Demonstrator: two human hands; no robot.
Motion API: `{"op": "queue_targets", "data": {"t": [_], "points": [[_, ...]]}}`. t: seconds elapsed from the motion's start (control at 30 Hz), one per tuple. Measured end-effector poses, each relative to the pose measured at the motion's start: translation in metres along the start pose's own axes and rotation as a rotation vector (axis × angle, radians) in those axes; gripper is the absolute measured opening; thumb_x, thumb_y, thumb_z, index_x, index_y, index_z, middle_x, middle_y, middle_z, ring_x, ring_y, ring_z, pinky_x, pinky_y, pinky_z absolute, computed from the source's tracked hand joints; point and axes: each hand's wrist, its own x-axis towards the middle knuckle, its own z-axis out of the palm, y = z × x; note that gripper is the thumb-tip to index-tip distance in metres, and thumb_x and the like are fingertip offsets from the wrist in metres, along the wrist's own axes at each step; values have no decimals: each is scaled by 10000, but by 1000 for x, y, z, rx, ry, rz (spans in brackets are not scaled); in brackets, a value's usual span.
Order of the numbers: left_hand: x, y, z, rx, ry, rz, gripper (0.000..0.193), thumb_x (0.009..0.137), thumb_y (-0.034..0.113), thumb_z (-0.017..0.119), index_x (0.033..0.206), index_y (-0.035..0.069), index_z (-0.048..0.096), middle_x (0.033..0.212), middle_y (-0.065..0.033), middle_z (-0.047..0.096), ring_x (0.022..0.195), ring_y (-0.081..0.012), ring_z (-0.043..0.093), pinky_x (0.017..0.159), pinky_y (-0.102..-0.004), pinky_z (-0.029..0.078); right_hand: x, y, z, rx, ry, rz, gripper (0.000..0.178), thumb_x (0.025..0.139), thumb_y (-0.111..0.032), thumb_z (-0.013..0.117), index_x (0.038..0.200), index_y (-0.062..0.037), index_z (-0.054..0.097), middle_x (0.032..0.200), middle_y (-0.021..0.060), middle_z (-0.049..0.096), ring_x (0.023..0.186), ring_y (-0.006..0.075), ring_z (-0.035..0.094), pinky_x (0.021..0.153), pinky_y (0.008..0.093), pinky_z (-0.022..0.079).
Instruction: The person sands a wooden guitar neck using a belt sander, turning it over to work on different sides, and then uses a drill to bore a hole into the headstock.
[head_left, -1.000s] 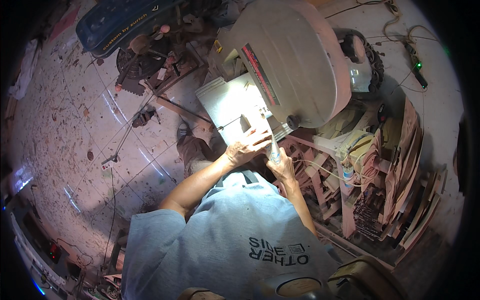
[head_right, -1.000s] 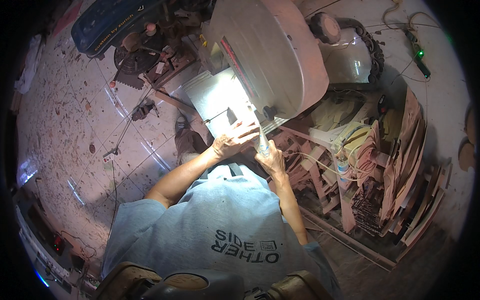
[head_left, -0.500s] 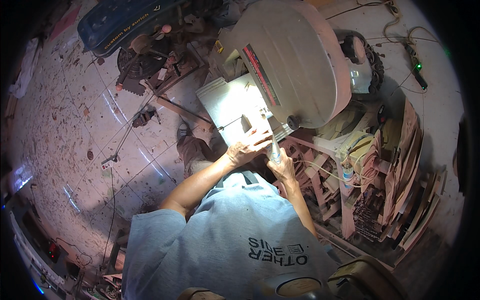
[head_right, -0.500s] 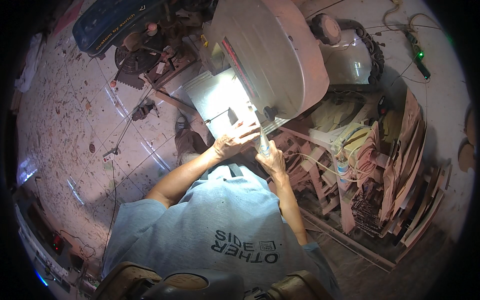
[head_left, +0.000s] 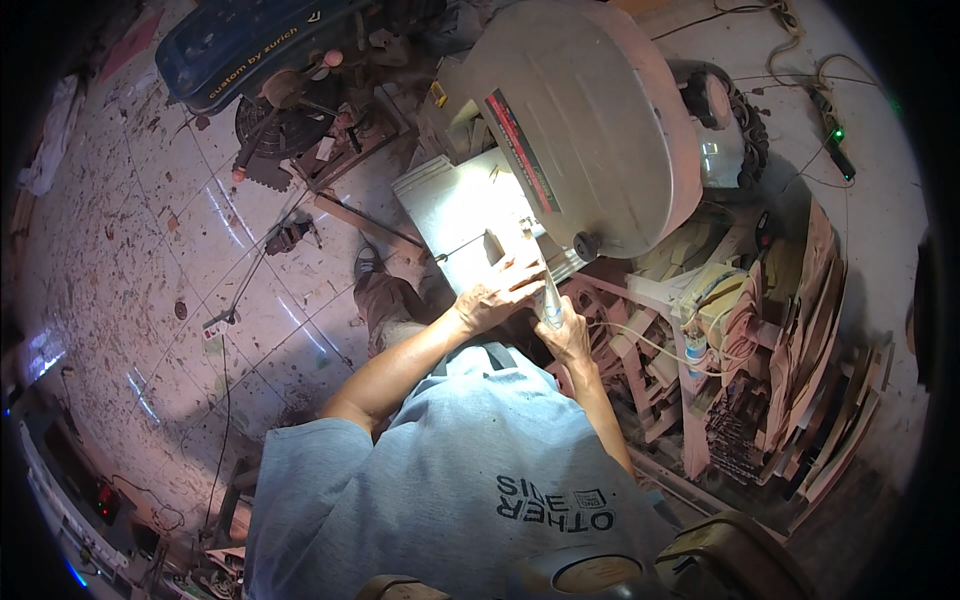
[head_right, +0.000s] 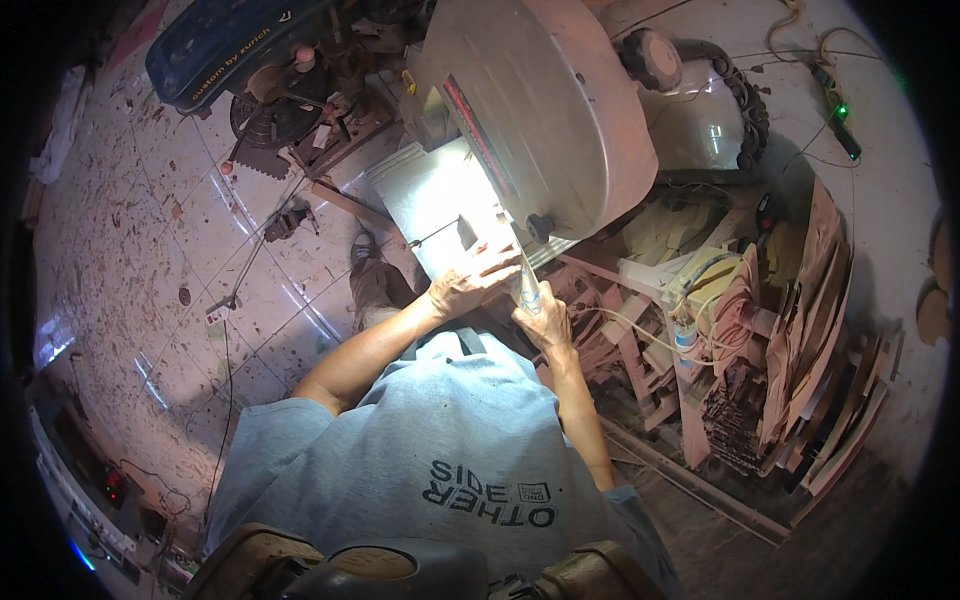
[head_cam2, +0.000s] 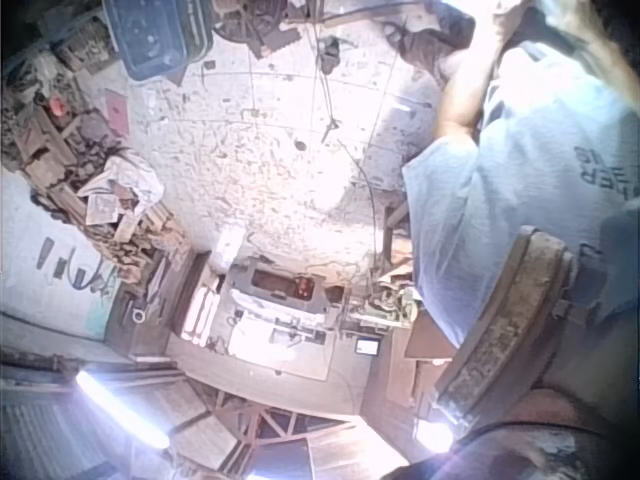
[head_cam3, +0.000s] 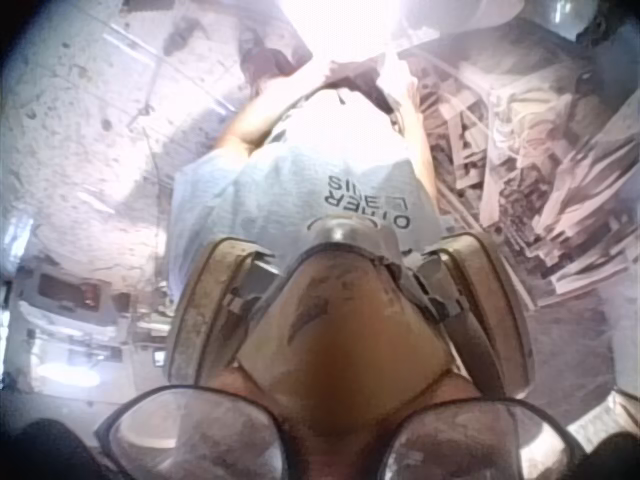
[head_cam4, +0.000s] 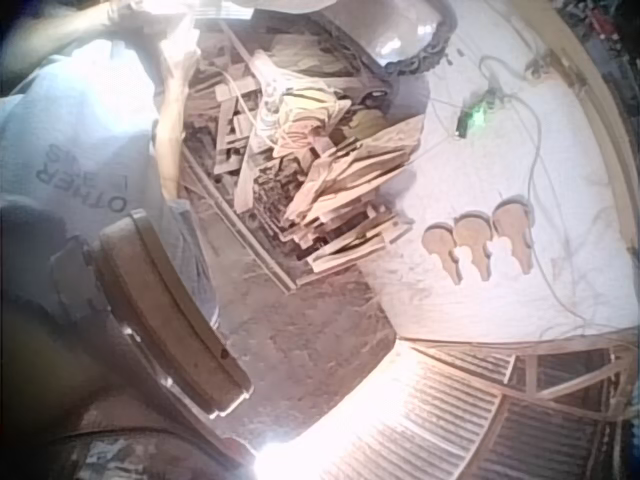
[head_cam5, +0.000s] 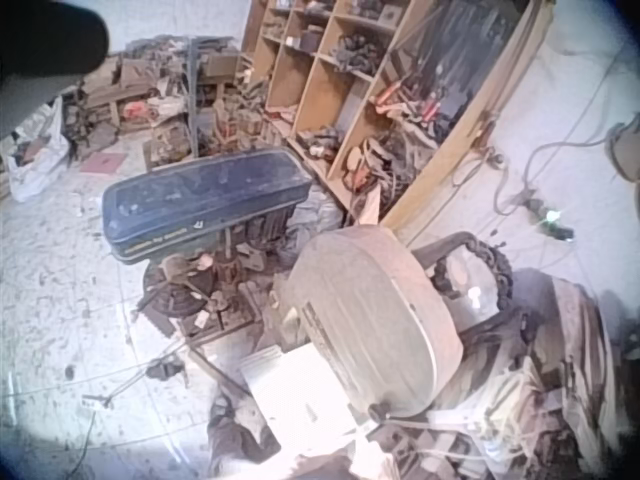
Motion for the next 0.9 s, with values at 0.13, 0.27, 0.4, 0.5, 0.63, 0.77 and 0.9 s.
{"op": "queue_targets", "data": {"t": [0.13, 0.27, 0.4, 0.5, 0.63, 0.77, 0.9], "points": [[0, -1, 2, 2, 13, 12, 502, 756, 217, 807, 1213, 61, 671, 1351, -100, 617, 1328, -308, 546, 1152, -435, 441, 1, -6, -3, -3, -8, 10, 427, 785, -330, 705, 1046, -36, 537, 822, 282, 687, 831, 482, 700, 695, 538, 548], [1, -1, 2, -10, 16, 12, 501, 757, 218, 808, 1212, 56, 675, 1348, -109, 618, 1327, -310, 548, 1158, -443, 434, 1, -6, -3, 5, -5, 0, 428, 785, -329, 713, 1044, -37, 537, 826, 278, 689, 833, 478, 701, 694, 538, 548], [3, -2, 4, -24, 12, 12, 492, 766, 213, 803, 1212, 50, 672, 1338, -116, 621, 1319, -311, 554, 1160, -459, 429, 2, -7, -6, 15, -10, -18, 430, 787, -329, 719, 1042, -35, 536, 837, 274, 693, 836, 472, 705, 696, 534, 550], [4, -2, 2, -31, -5, 16, 423, 825, 203, 773, 1206, 53, 668, 1340, -118, 611, 1324, -317, 550, 1145, -472, 442, 2, -3, -4, 4, 0, -28, 425, 788, -320, 717, 1040, -31, 534, 840, 271, 696, 836, 468, 708, 698, 530, 553], [4, -1, 3, -26, 6, 19, 429, 825, 213, 773, 1208, 48, 672, 1345, -118, 609, 1327, -318, 547, 1139, -461, 447, 3, -2, -5, 11, -3, -29, 422, 787, -310, 718, 1043, -28, 535, 846, 274, 696, 840, 467, 710, 700, 526, 554], [6, 0, 2, 7, -5, 16, 445, 828, 223, 773, 1225, 48, 674, 1360, -116, 605, 1332, -319, 542, 1130, -447, 455, 4, -2, -6, 10, 1, -41, 422, 787, -304, 716, 1047, -24, 537, 853, 276, 697, 842, 467, 711, 701, 524, 555], [5, 0, 5, 24, -10, 9, 454, 827, 233, 777, 1232, 55, 677, 1371, -114, 603, 1339, -314, 537, 1118, -441, 464, 4, -2, -8, 11, -1, -54, 415, 788, -297, 712, 1044, -21, 537, 855, 275, 699, 843, 469, 710, 700, 524, 554]]}}
